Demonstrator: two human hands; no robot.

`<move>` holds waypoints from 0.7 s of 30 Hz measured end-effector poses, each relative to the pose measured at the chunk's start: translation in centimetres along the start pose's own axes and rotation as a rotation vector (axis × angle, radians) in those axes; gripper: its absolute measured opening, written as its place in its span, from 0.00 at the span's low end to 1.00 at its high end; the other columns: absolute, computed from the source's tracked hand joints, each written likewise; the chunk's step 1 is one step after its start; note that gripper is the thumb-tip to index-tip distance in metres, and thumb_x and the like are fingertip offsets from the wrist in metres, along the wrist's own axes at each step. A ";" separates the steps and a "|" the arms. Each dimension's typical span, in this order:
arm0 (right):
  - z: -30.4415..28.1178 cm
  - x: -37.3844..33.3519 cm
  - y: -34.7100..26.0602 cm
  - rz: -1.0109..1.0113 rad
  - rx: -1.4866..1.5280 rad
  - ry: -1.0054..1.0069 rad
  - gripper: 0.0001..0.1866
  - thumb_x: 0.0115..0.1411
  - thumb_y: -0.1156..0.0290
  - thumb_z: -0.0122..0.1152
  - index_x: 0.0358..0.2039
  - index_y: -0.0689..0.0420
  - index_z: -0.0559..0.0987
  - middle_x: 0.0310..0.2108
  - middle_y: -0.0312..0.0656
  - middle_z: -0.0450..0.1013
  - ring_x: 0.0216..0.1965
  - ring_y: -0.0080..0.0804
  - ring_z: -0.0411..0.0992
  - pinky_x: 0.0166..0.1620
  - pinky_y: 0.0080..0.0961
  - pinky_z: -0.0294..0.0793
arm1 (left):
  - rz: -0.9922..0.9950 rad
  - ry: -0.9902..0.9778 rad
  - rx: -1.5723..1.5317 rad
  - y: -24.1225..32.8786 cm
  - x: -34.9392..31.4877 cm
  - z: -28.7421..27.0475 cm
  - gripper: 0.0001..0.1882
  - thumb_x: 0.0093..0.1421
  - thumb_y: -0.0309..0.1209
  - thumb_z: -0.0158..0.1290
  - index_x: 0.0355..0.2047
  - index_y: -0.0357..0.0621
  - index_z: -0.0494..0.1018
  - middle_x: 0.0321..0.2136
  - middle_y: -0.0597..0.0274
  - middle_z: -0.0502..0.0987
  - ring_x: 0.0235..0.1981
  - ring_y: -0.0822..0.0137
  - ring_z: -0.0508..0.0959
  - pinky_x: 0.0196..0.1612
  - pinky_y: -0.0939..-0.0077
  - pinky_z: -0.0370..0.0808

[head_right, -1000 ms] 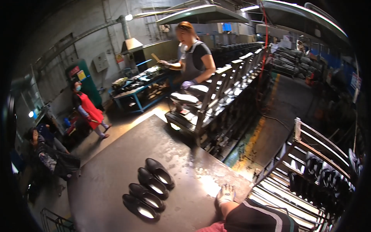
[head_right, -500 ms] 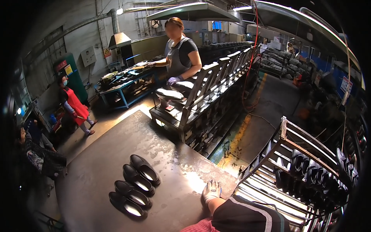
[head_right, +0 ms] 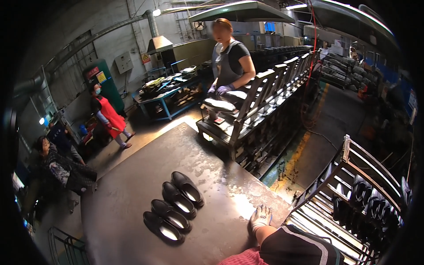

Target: The recorder applies adhesive or pre-formed soles to the bottom of shoe uppers at a metal workbench in a factory setting.

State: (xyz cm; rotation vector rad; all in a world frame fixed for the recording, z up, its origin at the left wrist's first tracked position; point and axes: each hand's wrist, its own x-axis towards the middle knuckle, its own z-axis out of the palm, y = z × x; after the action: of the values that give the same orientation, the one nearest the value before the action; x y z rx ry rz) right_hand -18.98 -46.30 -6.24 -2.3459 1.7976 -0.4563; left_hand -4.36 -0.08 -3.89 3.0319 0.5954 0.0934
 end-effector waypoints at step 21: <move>2.0 0.5 1.5 -0.030 0.013 0.128 0.23 0.59 0.61 0.50 0.51 0.58 0.76 0.59 0.49 0.67 0.63 0.47 0.61 0.70 0.45 0.45 | 0.083 -0.038 0.004 0.8 0.0 -0.9 0.27 0.59 0.50 0.54 0.52 0.47 0.74 0.60 0.53 0.65 0.63 0.49 0.60 0.62 0.51 0.61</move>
State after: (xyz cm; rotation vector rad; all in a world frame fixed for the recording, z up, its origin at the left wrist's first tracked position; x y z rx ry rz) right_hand -19.56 -47.33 -8.53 -2.3880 1.8081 -0.6339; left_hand -4.14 -0.80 -2.96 3.0550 0.4669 0.0379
